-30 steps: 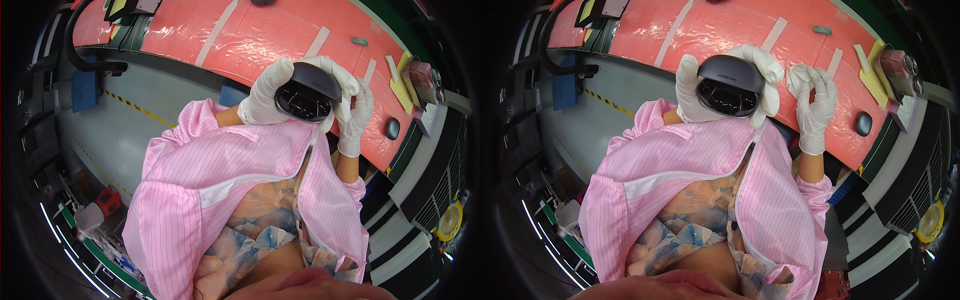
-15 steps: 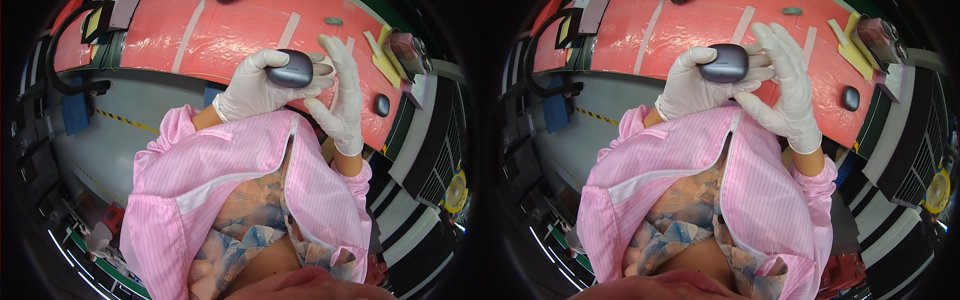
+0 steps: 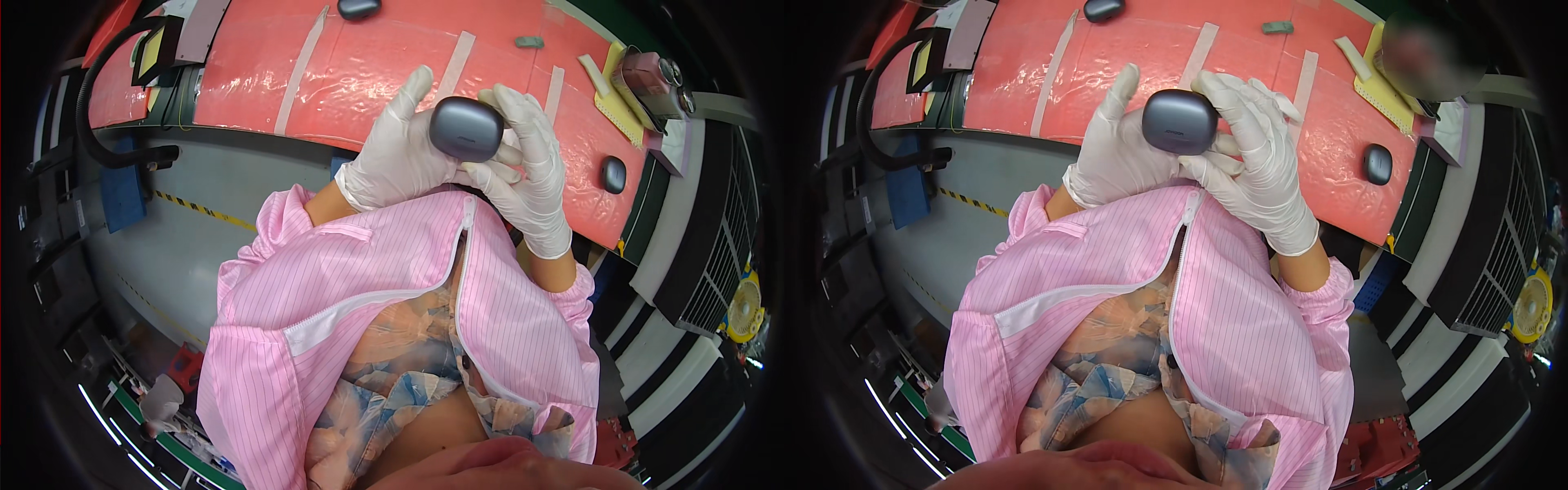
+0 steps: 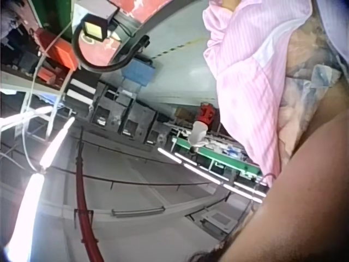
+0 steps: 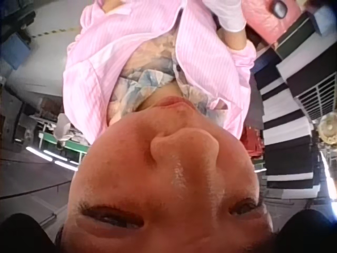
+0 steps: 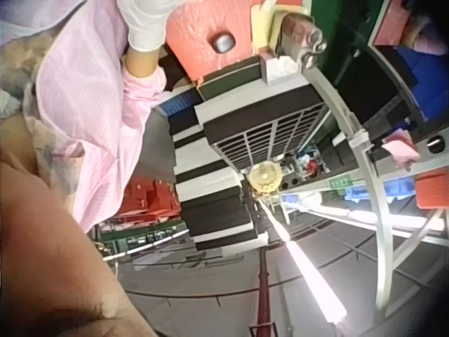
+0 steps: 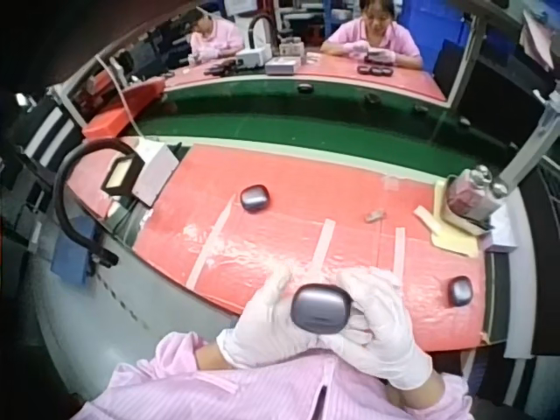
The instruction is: Wiping and inspecting small electronic cases and components at an industrial workstation.
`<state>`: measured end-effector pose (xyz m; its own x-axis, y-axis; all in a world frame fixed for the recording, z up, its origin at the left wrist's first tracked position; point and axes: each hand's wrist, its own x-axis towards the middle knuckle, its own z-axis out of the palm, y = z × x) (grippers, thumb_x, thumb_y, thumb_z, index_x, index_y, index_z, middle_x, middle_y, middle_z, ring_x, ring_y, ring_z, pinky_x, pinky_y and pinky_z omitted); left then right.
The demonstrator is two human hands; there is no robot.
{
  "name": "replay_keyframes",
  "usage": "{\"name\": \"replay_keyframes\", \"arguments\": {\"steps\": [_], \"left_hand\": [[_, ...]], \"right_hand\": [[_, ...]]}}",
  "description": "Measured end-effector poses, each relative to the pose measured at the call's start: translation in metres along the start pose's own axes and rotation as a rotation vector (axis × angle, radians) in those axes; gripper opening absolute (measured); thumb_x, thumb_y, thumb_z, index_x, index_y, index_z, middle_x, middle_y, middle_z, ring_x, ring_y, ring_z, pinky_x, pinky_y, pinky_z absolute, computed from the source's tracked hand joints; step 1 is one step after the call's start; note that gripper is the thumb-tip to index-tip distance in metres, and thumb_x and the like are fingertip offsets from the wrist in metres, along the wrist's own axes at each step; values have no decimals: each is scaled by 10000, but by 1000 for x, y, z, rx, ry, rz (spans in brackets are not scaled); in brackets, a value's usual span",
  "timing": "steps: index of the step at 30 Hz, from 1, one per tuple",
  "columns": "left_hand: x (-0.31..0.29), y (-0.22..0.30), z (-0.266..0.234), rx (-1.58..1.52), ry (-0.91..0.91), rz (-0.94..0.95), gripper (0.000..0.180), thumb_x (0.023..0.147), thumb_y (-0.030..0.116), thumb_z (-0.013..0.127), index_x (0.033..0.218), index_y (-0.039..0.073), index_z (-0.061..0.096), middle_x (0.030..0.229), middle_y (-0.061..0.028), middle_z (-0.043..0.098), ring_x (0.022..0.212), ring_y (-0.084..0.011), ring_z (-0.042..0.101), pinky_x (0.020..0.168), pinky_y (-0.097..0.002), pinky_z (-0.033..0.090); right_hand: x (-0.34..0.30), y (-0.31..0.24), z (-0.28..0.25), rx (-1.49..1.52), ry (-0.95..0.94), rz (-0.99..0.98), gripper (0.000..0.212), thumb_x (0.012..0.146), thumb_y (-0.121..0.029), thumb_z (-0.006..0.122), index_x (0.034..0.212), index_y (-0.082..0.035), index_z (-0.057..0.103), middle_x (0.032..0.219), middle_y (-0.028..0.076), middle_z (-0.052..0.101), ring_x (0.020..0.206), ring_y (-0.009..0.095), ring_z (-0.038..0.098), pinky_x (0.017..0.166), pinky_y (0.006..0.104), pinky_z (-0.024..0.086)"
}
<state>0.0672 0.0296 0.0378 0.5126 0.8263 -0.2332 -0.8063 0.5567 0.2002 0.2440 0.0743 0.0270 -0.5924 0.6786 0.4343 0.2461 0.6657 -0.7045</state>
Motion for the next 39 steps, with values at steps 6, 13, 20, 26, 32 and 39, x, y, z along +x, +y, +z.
{"name": "replay_keyframes", "arguments": {"steps": [6,13,20,26,32,39], "left_hand": [[11,-16,-8,1265,196,708,642,815,115,703,1359,35,371,1355,-133,444,1234,-249,482,1034,-338,406],[22,-16,1,1444,242,734,791,734,49,735,1404,50,314,1255,-152,508,1198,-250,510,998,-330,419],[24,8,10,1434,24,160,737,828,233,692,1417,26,300,1280,-172,513,1124,-248,548,937,-309,442],[33,93,-8,1769,92,265,569,874,323,625,1335,43,443,1202,-151,587,986,-220,604,905,-315,461],[106,208,-6,1788,293,392,463,898,236,623,1287,21,492,1190,-102,581,997,-157,558,912,-291,448],[268,301,-35,2430,627,580,586,858,428,563,1294,44,488,1278,-174,544,1150,-337,542,964,-409,439]], "right_hand": [[-10,16,-1,206,177,177,856,719,3,713,1449,-35,267,1254,182,543,1136,261,546,937,359,467],[-20,21,5,-190,267,95,717,703,-28,719,1353,-47,416,1205,153,562,1110,311,546,932,403,435],[-37,37,-21,-308,258,24,391,748,-110,641,1129,-42,594,992,149,625,917,332,585,861,430,442],[-58,78,-57,-800,190,381,433,773,-189,640,1185,-73,576,1067,155,593,1053,345,518,987,507,338],[-62,84,-59,-955,154,431,438,787,-201,629,1204,-87,561,1240,150,516,1228,361,426,1110,574,162],[-66,92,-60,-995,258,604,575,783,-205,621,1316,-57,464,1405,198,368,1338,369,293,1113,587,109]]}}
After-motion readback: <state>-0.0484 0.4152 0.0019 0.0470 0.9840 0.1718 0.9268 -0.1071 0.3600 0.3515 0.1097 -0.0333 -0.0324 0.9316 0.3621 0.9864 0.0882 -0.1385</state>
